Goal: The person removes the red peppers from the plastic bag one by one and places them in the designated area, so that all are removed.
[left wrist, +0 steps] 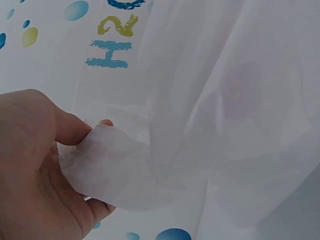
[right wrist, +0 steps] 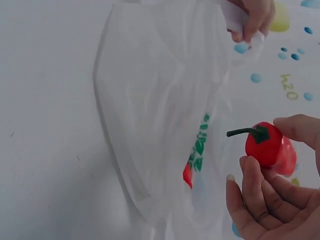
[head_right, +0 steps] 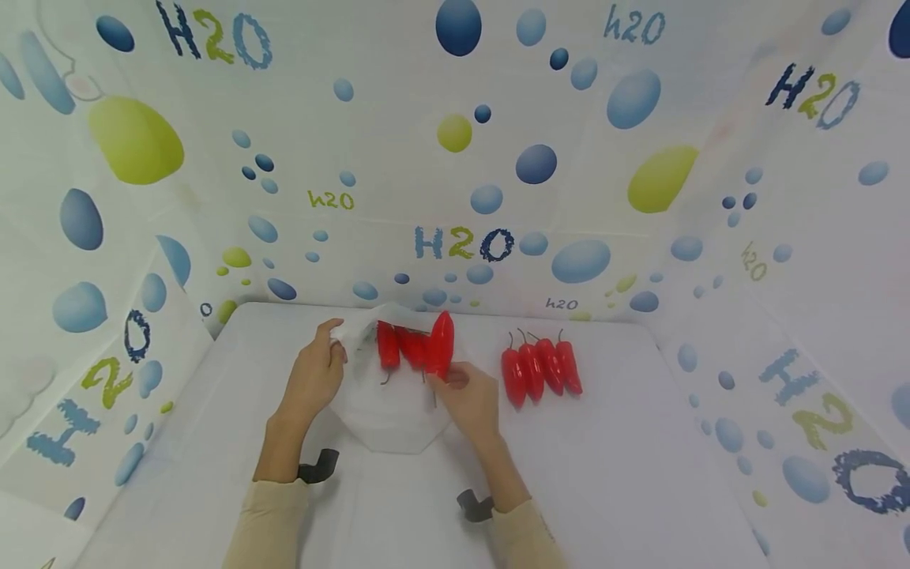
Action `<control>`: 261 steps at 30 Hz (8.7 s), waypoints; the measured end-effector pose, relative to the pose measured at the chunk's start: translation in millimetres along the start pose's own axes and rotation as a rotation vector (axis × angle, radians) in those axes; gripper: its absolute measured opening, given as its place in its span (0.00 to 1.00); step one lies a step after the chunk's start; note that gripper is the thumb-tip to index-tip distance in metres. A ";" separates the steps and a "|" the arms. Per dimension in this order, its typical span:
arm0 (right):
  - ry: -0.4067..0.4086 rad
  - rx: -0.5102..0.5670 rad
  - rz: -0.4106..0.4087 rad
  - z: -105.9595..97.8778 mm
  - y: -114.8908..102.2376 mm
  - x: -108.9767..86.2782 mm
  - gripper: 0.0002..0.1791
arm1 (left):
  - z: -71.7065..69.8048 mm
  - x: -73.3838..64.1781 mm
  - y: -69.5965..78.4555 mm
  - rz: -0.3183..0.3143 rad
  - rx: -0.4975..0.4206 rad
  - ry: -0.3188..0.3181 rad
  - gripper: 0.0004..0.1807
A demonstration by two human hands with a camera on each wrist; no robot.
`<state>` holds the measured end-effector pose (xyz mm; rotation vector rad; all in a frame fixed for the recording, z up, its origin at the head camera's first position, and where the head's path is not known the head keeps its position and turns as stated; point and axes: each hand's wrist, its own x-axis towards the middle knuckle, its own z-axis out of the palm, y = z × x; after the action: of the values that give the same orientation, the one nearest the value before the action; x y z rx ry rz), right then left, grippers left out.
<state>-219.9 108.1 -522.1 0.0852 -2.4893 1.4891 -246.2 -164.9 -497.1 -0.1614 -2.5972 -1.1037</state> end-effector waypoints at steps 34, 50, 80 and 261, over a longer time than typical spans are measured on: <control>0.167 -0.022 0.114 -56.3 41.0 -26.3 0.21 | 2.3 2.0 -0.7 -0.031 0.019 -0.039 0.25; 0.265 -0.097 0.236 -85.7 63.6 -36.8 0.23 | 4.9 1.0 -3.2 -0.039 0.021 -0.049 0.25; 0.441 -0.196 0.366 -128.4 93.4 -47.6 0.20 | 7.6 1.6 -2.3 -0.009 0.020 -0.044 0.24; -0.285 -0.564 -0.081 38.2 17.7 94.8 0.19 | 3.7 2.7 -9.4 -0.035 0.013 -0.030 0.25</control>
<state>-321.5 90.0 -532.5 0.3088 -2.9909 0.7403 -251.8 -168.8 -505.0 -0.1301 -2.6428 -1.1038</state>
